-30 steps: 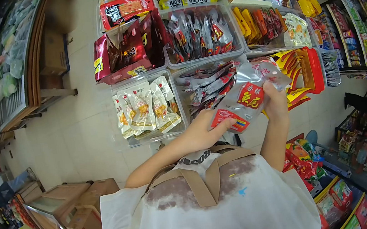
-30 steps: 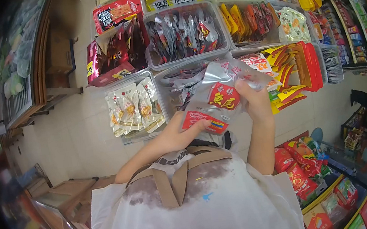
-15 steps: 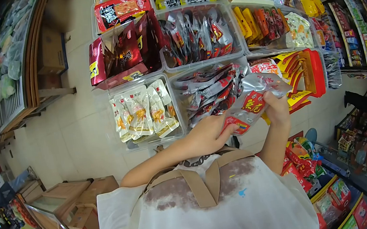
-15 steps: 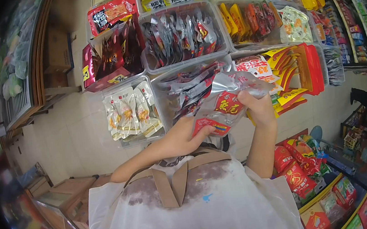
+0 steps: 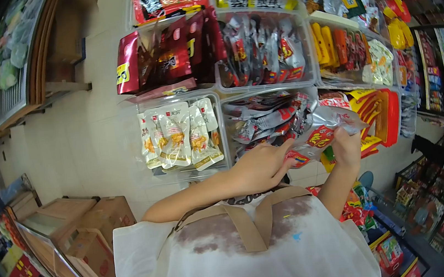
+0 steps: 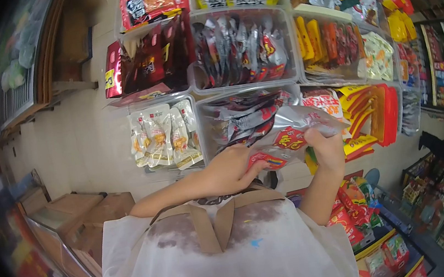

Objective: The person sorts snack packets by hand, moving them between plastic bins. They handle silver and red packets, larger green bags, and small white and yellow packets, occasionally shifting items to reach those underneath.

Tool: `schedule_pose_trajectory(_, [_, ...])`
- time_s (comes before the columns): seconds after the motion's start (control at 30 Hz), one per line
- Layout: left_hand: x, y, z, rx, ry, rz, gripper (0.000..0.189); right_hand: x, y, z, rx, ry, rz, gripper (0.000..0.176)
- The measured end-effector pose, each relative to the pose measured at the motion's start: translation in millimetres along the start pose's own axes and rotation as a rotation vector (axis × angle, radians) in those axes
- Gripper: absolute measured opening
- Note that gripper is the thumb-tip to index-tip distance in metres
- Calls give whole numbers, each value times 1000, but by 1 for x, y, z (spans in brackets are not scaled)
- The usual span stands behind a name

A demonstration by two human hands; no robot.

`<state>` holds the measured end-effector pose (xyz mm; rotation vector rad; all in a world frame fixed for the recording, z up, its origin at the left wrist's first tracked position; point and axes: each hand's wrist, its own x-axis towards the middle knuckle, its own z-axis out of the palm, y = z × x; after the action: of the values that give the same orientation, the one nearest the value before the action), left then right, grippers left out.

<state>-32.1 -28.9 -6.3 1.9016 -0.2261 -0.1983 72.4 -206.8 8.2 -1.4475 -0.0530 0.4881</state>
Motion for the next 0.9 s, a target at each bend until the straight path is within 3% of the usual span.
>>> schedule_pose_trajectory(0.13, [1, -2, -6, -41, 0, -101, 38, 16, 0, 2, -116, -19, -31, 56])
schedule_pose_trajectory(0.23, [-1, -10, -9, -91, 70, -23, 36, 34, -21, 20, -211, -99, -200, 56])
schedule_pose_trajectory(0.33, [-5, -13, -17, -128, 148, 28, 29, 66, -64, 21, -162, 25, -254, 51])
schedule_pose_trajectory(0.4, [-6, -18, -16, -16, 255, 365, 25, 80, -78, 44, -648, 5, -258, 51])
schedule_pose_trajectory(0.47, [-5, -14, -17, -71, 252, 388, 23, 99, -61, 68, -941, -191, -327, 59])
schedule_pose_trajectory(0.53, [-4, -10, -17, -124, 249, 417, 21, 108, -32, 104, -1086, -331, -518, 69])
schedule_pose_trajectory(0.57, [-3, -10, -17, -166, 244, 380, 21, 115, -16, 114, -1089, -330, -519, 69])
schedule_pose_trajectory(0.63, [-4, -9, -19, -210, 241, 345, 21, 129, 11, 124, -1270, -324, -789, 73])
schedule_pose_trajectory(0.67, [-7, -10, -21, -210, 275, 312, 21, 131, 13, 123, -1272, -325, -790, 73])
schedule_pose_trajectory(0.73, [-11, -13, -29, -213, 315, 280, 21, 137, 15, 115, -1227, -468, -488, 72])
schedule_pose_trajectory(0.8, [-15, -15, -36, -161, 213, 183, 21, 144, 20, 100, -1196, -493, -479, 71])
schedule_pose_trajectory(0.9, [-16, -17, -36, -159, 223, 154, 21, 141, 22, 95, -1158, -504, -457, 70])
